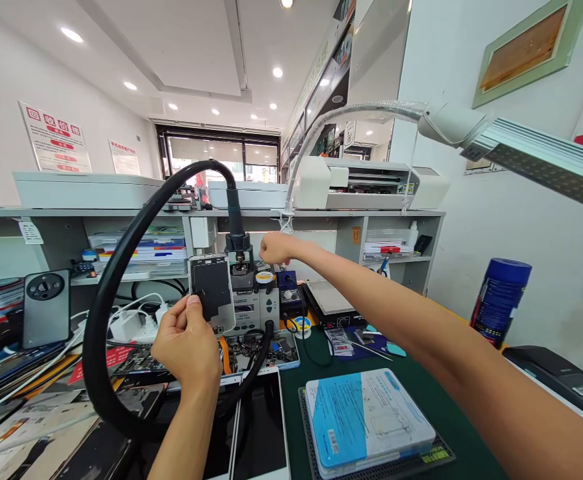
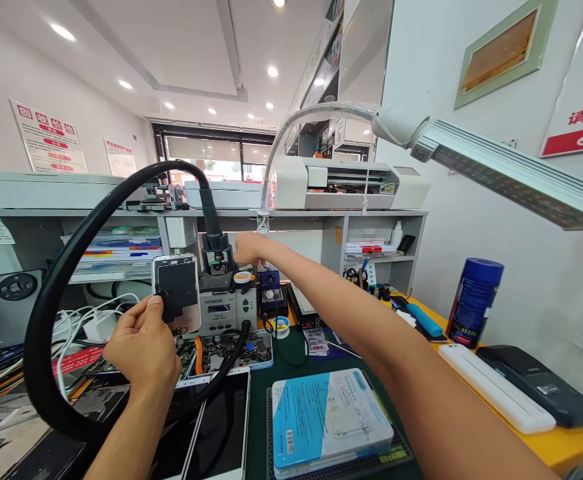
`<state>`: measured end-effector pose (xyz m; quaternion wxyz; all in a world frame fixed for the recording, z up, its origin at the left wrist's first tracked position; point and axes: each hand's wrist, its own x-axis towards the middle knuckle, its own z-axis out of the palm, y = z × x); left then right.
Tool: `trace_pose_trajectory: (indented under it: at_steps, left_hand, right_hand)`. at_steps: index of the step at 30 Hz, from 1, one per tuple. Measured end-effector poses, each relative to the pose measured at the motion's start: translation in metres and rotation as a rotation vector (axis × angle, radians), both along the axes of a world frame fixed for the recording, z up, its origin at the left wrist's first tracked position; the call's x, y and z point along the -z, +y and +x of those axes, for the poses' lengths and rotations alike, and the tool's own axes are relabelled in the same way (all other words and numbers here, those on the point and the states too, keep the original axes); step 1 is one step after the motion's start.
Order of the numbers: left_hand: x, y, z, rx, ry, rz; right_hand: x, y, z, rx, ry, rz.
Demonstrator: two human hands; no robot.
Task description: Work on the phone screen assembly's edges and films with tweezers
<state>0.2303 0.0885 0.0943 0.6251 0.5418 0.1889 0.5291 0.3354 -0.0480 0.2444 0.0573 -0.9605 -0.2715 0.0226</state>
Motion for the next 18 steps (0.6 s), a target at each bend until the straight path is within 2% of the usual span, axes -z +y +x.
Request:
trace_pose_trajectory:
  at_steps: [8,12,15,18]
  left_hand:
    - [-0.004,-0.005,-0.003,0.022,-0.049,-0.038]
    - [-0.009,-0.005,-0.007,0.050,-0.079,-0.058]
    - [-0.013,-0.009,-0.011,0.207,-0.057,-0.045]
    - [-0.013,-0.024,-0.017,0.521,0.038,0.005]
  right_hand:
    - [-0.004,-0.039,-0.008,-0.053,-0.293,0.226]
    - [0.008,-0.074,-0.029,-0.044,-0.330,0.385]
    - [0.029,-0.109,-0.055,-0.049,-0.277,0.519]
    - [0.057,-0.144,-0.079,-0.051,-0.133,0.671]
